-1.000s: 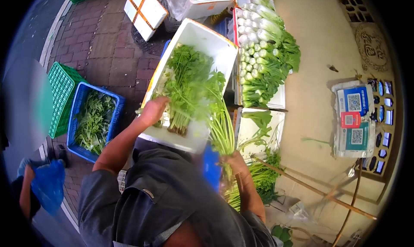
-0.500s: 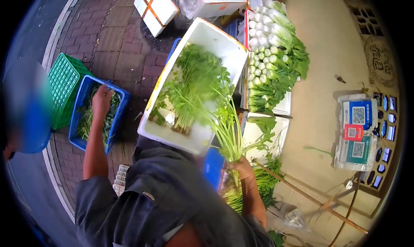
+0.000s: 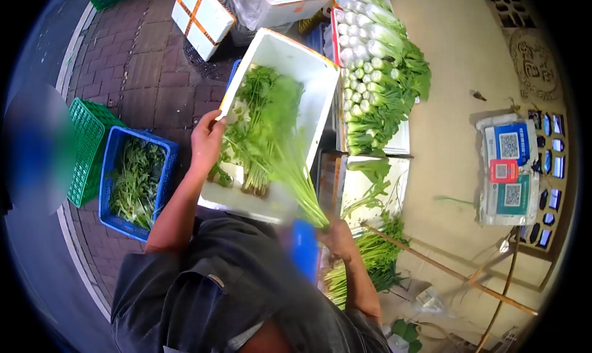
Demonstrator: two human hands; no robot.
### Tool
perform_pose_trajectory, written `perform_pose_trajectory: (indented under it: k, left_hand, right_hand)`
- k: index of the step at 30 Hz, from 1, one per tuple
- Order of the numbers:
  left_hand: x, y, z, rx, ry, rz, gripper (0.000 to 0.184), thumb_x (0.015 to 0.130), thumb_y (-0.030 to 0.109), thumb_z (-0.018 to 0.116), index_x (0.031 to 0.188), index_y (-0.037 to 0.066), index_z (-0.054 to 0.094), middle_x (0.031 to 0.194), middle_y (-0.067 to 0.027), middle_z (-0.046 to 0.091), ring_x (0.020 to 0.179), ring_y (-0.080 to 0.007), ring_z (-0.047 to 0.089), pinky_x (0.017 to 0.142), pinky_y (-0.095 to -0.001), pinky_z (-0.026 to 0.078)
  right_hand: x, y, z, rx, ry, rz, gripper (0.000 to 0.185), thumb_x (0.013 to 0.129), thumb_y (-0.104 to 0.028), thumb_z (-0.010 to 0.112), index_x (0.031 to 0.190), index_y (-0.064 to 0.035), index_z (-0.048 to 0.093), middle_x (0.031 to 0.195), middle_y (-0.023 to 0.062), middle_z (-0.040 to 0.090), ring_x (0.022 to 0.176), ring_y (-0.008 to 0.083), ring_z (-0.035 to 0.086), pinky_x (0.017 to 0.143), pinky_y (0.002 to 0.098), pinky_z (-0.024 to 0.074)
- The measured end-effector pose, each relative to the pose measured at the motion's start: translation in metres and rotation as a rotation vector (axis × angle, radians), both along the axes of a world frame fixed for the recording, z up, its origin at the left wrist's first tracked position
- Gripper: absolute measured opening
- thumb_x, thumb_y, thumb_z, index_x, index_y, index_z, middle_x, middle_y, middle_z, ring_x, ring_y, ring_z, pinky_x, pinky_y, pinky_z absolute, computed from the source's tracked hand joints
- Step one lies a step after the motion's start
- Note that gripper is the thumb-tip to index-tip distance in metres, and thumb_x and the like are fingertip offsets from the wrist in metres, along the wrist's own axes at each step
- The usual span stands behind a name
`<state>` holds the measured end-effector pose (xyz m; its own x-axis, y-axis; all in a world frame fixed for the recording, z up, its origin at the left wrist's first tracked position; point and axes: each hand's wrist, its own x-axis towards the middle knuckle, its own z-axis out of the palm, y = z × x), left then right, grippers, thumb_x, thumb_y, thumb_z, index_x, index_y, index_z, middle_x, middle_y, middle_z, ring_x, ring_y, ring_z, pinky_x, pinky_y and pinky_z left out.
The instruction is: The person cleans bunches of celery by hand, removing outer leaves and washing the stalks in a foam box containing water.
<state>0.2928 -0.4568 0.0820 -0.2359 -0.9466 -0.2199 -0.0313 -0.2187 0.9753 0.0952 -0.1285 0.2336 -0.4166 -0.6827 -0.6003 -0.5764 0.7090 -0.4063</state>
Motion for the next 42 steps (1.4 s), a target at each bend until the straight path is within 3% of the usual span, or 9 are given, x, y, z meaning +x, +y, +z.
perform_pose_trajectory:
  k: [4, 10, 11, 17, 23, 26, 29, 32, 42]
  left_hand:
    - [0.019, 0.009, -0.006, -0.048, 0.052, 0.029, 0.025, 0.097, 0.011, 0.066, 0.118, -0.002, 0.065, 0.083, -0.0007, 0.062, 0.070, -0.0051, 0.051, 0.060, -0.0236, 0.043]
    - [0.012, 0.026, 0.000, 0.025, 0.072, -0.066, 0.017, 0.095, 0.008, 0.067, 0.108, -0.002, 0.069, 0.087, -0.0017, 0.067, 0.074, -0.0052, 0.056, 0.065, -0.0229, 0.047]
    - [0.007, 0.030, -0.007, -0.018, 0.018, -0.112, 0.010, 0.094, 0.008, 0.069, 0.102, 0.002, 0.073, 0.090, -0.0035, 0.071, 0.087, -0.0117, 0.062, 0.080, -0.0267, 0.050]
    - [-0.039, 0.023, 0.000, -0.674, -0.072, -0.535, 0.012, 0.085, 0.010, 0.074, 0.096, 0.009, 0.074, 0.087, -0.0107, 0.071, 0.087, -0.0317, 0.065, 0.082, -0.0424, 0.049]
    - [-0.035, 0.037, -0.020, -0.773, -0.389, -0.752, 0.014, 0.088, 0.017, 0.071, 0.101, 0.013, 0.072, 0.081, -0.0057, 0.070, 0.086, -0.0303, 0.065, 0.082, -0.0428, 0.046]
    - [-0.030, 0.041, -0.038, -0.444, -0.469, -0.824, 0.029, 0.089, 0.017, 0.071, 0.118, 0.013, 0.067, 0.087, -0.0105, 0.070, 0.088, -0.0326, 0.065, 0.084, -0.0446, 0.047]
    - [-0.029, 0.047, -0.040, -0.616, -0.283, -0.705, 0.044, 0.090, 0.018, 0.071, 0.132, 0.016, 0.060, 0.100, -0.0161, 0.066, 0.089, -0.0353, 0.065, 0.087, -0.0462, 0.049]
    - [-0.033, 0.039, -0.009, -0.423, -0.305, -0.892, 0.037, 0.091, 0.024, 0.067, 0.127, 0.018, 0.066, 0.115, -0.0157, 0.061, 0.099, -0.0365, 0.064, 0.090, -0.0507, 0.050]
    - [-0.040, 0.041, -0.036, -0.881, -0.212, -0.987, 0.022, 0.086, 0.017, 0.068, 0.107, 0.015, 0.070, 0.102, -0.0092, 0.063, 0.102, -0.0299, 0.060, 0.089, -0.0430, 0.050]
  right_hand:
    - [-0.009, 0.000, -0.011, -0.030, 0.361, 0.252, 0.053, 0.075, -0.017, 0.077, 0.124, -0.0051, 0.061, 0.088, 0.0235, 0.070, 0.074, 0.0410, 0.068, 0.067, 0.0491, 0.0557]
    - [-0.039, 0.015, -0.030, -0.176, 0.540, 0.377, 0.048, 0.071, -0.015, 0.078, 0.117, -0.0096, 0.063, 0.082, 0.0158, 0.068, 0.069, 0.0363, 0.066, 0.064, 0.0452, 0.0540]
    - [-0.041, 0.014, -0.028, -0.152, 0.535, 0.369, 0.046, 0.072, -0.014, 0.075, 0.117, -0.0089, 0.063, 0.085, 0.0161, 0.069, 0.073, 0.0371, 0.066, 0.066, 0.0455, 0.0543]
    - [-0.047, 0.009, -0.027, -0.171, 0.602, 0.446, 0.055, 0.068, -0.018, 0.083, 0.119, -0.0082, 0.066, 0.082, 0.0146, 0.067, 0.072, 0.0337, 0.066, 0.066, 0.0427, 0.0547]
    - [-0.047, 0.007, -0.029, -0.188, 0.628, 0.432, 0.055, 0.069, -0.022, 0.084, 0.118, -0.0064, 0.065, 0.080, 0.0146, 0.066, 0.071, 0.0336, 0.065, 0.066, 0.0434, 0.0540]
    - [-0.049, 0.009, -0.033, -0.246, 0.607, 0.448, 0.053, 0.070, -0.022, 0.083, 0.117, -0.0064, 0.065, 0.079, 0.0141, 0.065, 0.070, 0.0335, 0.065, 0.064, 0.0439, 0.0532]
    - [-0.046, 0.003, -0.029, -0.213, 0.624, 0.472, 0.055, 0.069, -0.023, 0.085, 0.116, -0.0066, 0.063, 0.078, 0.0135, 0.064, 0.068, 0.0337, 0.064, 0.062, 0.0431, 0.0527]
    - [-0.044, 0.003, -0.030, -0.178, 0.605, 0.461, 0.057, 0.068, -0.023, 0.087, 0.116, -0.0070, 0.063, 0.080, 0.0133, 0.065, 0.071, 0.0333, 0.065, 0.064, 0.0425, 0.0533]
    - [-0.043, 0.010, -0.028, -0.098, 0.539, 0.404, 0.049, 0.073, -0.017, 0.076, 0.119, -0.0061, 0.062, 0.086, 0.0172, 0.067, 0.077, 0.0376, 0.066, 0.070, 0.0461, 0.0538]
